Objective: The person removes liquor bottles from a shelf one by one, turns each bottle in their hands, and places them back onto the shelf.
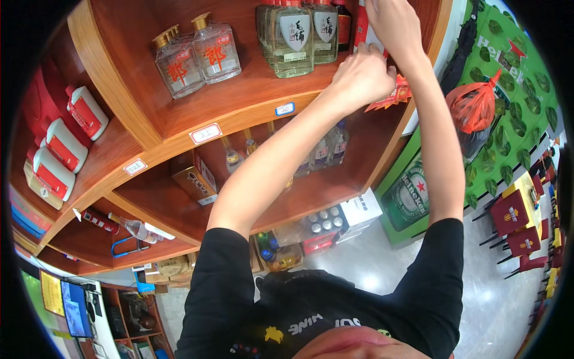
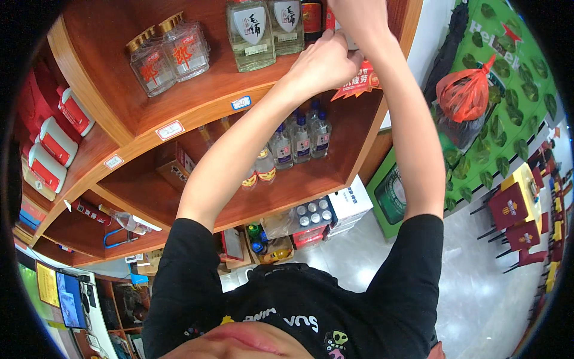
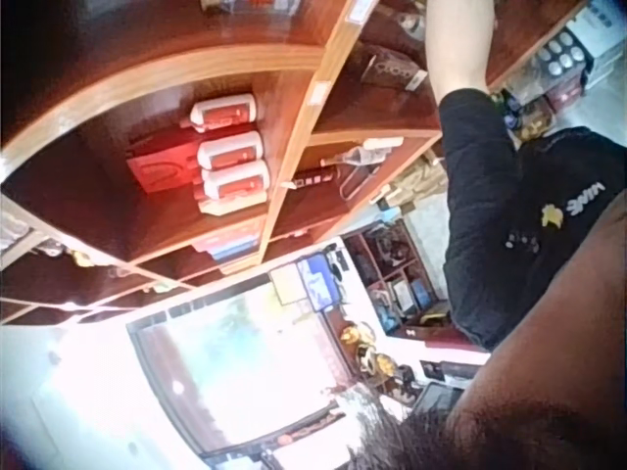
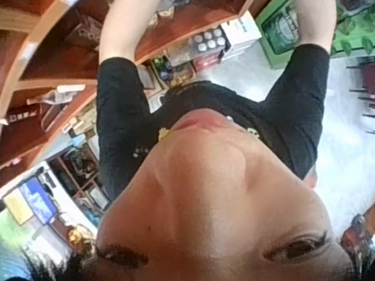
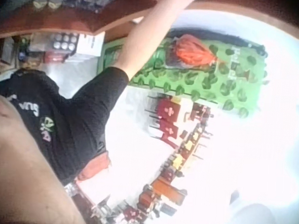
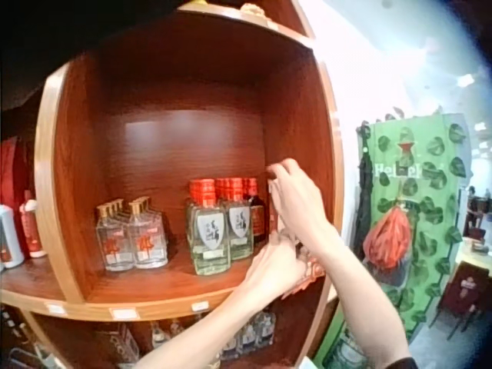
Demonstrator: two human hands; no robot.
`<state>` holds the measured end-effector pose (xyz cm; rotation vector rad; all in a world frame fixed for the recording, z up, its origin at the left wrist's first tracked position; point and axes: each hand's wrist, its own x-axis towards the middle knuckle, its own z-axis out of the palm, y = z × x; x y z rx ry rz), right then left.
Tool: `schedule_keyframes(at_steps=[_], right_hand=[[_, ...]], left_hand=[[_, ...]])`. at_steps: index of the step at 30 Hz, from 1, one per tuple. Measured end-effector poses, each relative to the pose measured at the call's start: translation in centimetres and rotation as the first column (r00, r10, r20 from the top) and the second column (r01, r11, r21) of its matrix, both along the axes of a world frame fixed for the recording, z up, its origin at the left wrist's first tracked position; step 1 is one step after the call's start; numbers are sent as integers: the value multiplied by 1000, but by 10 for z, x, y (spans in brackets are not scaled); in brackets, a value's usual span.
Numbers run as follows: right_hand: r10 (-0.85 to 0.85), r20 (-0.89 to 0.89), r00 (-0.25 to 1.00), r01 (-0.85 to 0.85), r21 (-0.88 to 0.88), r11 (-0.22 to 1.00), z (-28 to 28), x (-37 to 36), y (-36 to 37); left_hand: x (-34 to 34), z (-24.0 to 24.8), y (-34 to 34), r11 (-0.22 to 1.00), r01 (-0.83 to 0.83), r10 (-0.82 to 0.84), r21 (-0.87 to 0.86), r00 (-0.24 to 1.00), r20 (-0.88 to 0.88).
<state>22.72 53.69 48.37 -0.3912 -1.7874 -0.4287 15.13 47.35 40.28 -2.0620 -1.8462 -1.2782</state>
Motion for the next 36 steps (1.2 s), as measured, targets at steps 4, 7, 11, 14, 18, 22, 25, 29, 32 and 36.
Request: schedule_keyframes(at_steps=[4,7,11,14,18,22,25,29,32,36], right_hand=[[-7,223,975,18,-47,999,49,-25,35],[-201,393,897,320,-265,910,65,-50,22],[-268,491,829,466,-339,818,73,-61,14],[-331,563,757,545,-265,795,78,-65,30],[-279,586,760,533,-317,784,80,-68,28],[-136,671,728,434,-299,850,85,-56,53],[140,489,861,188,-562,805,79,-45,47],[292,375,880,28,-653,757,83,-5,36],[263,299,917,-19,-626,780,87,27,-23],[220,253,942,-104,-401,910,76,68,-89]], left_hand=[[5,1,6,996,-13,13,88,1000,5],[-5,-3,8,992,-17,18,123,1000,-11],[-7,-4,11,987,5,-6,161,1000,5],[-2,0,7,993,2,-7,120,999,40],[-5,0,-1,975,-17,5,223,999,51],[2,-2,-2,881,38,-69,472,996,49],[-5,-3,0,797,24,-27,603,1000,-4],[-2,1,3,721,5,-2,693,1000,-6],[2,14,-19,730,139,-94,669,990,-103],[7,16,-38,609,184,-240,772,970,-42]])
